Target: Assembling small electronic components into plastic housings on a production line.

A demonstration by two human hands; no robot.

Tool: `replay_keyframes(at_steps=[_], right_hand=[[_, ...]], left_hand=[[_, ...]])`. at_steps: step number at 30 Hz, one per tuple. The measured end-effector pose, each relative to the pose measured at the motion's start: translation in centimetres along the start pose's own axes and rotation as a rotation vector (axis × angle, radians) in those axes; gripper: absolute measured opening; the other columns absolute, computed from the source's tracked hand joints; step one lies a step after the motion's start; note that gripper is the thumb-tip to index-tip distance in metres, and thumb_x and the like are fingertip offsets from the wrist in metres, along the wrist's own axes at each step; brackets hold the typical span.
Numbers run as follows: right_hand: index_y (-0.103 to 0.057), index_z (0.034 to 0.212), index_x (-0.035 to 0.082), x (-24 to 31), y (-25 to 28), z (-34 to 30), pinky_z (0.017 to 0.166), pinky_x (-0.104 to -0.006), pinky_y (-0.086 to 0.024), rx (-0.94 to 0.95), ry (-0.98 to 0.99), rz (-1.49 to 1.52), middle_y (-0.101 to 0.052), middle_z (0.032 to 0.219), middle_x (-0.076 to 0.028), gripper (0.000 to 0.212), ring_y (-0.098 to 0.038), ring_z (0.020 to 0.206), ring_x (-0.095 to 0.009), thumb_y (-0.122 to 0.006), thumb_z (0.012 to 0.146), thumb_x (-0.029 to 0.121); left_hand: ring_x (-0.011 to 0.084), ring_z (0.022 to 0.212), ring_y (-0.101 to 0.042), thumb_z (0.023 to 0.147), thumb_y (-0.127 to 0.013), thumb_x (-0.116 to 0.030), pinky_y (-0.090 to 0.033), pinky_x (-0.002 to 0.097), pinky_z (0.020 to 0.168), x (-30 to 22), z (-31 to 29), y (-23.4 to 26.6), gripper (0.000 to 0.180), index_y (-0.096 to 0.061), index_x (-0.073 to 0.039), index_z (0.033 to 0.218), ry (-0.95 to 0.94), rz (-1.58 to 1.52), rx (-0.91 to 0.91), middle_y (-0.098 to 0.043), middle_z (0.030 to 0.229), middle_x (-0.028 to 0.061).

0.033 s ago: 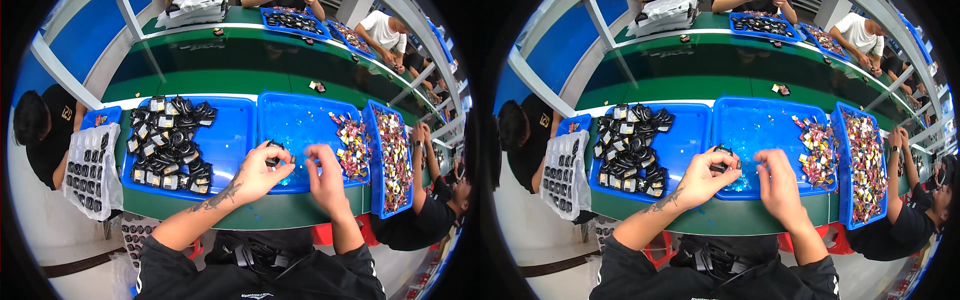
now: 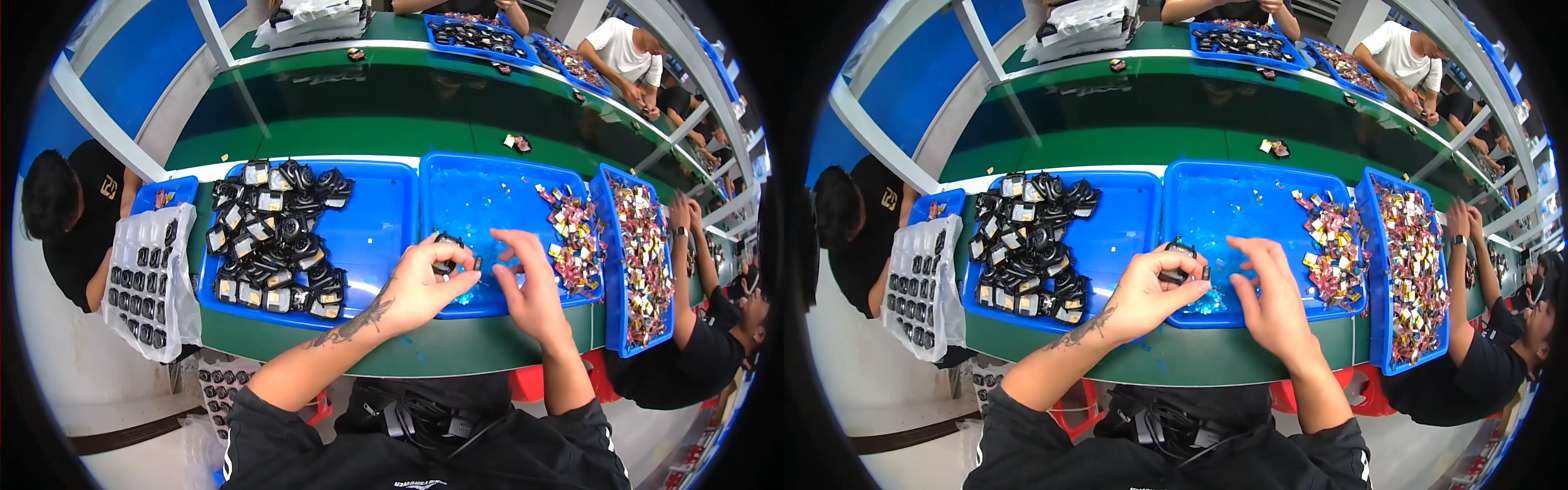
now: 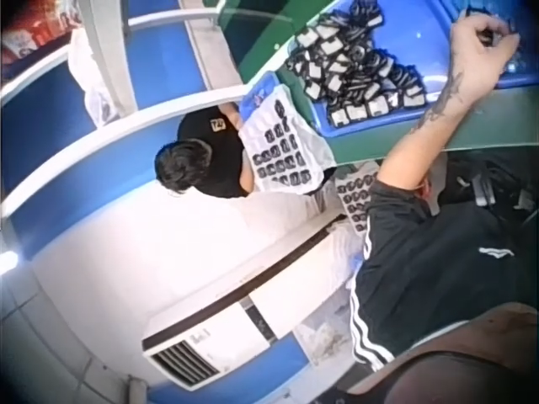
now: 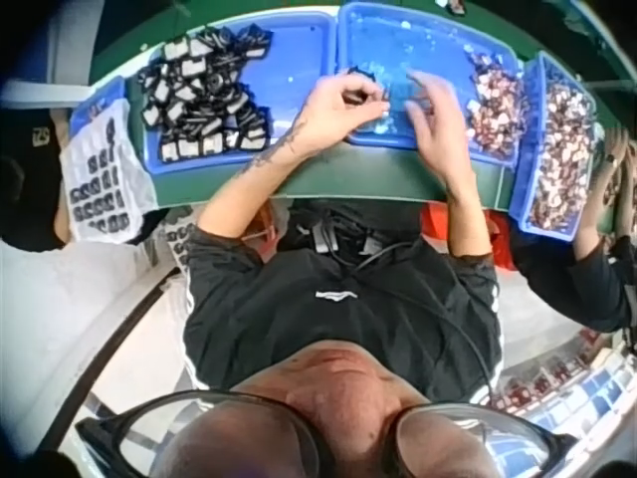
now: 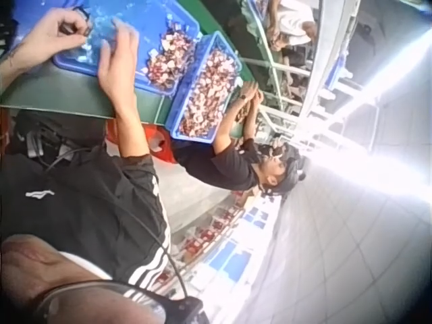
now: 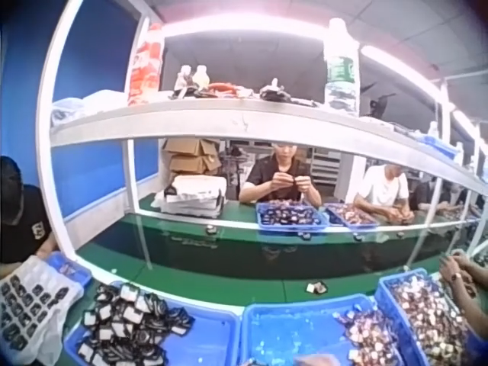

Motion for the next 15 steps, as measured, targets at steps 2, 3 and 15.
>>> replay_keyframes(at_steps=[2, 3, 15], right_hand=[[-0.062, 0.115, 0.001, -0.5, -0.2, -0.2, 0.075, -0.0286, -0.051, 0.076, -0.088, 0.231, -0.059, 0.104, -0.011, 0.03, -0.06, 0.094, -0.021, -0.059, 0.086, -0.006], [-0.063, 0.118, 0.001, -0.9, -0.6, -0.3, 0.078, -0.0261, -0.051, 0.16, -0.173, 0.471, -0.058, 0.107, -0.01, 0.031, -0.059, 0.097, -0.018, -0.059, 0.088, -0.005], [-0.066, 0.095, -0.004, -1.3, 0.7, -0.6, 0.075, -0.0273, -0.051, 0.047, -0.151, 0.593, -0.061, 0.094, -0.01, 0.012, -0.061, 0.084, -0.015, -0.067, 0.082, -0.006]], left_hand=[[0.0082, 0.091, -0.059, 0.086, -0.07, -0.006, -0.051, 0.0208, 0.072, 0.3, -0.2, 0.0, 0.011, -0.067, 0.0, 0.094, 0.025, -0.063, 0.08, -0.061, 0.104, 0.0051], [0.0082, 0.091, -0.059, 0.086, -0.07, -0.006, -0.051, 0.0208, 0.072, 0.3, -0.2, 0.1, 0.011, -0.067, 0.0, 0.094, 0.021, -0.064, 0.084, -0.061, 0.104, 0.0051], [0.0078, 0.067, -0.055, 0.088, -0.059, 0.0, -0.043, 0.0242, 0.058, -1.7, -0.4, 1.4, 0.03, -0.047, -0.002, 0.115, -0.276, 0.415, -0.182, -0.061, 0.098, 0.0102]])
Point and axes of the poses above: each hand's wrist, its own z-axis towards the middle knuckle, its own y-axis out of the back of the hand, x = y × z, the point moved 2 cm from there along z, towards the middle knuckle
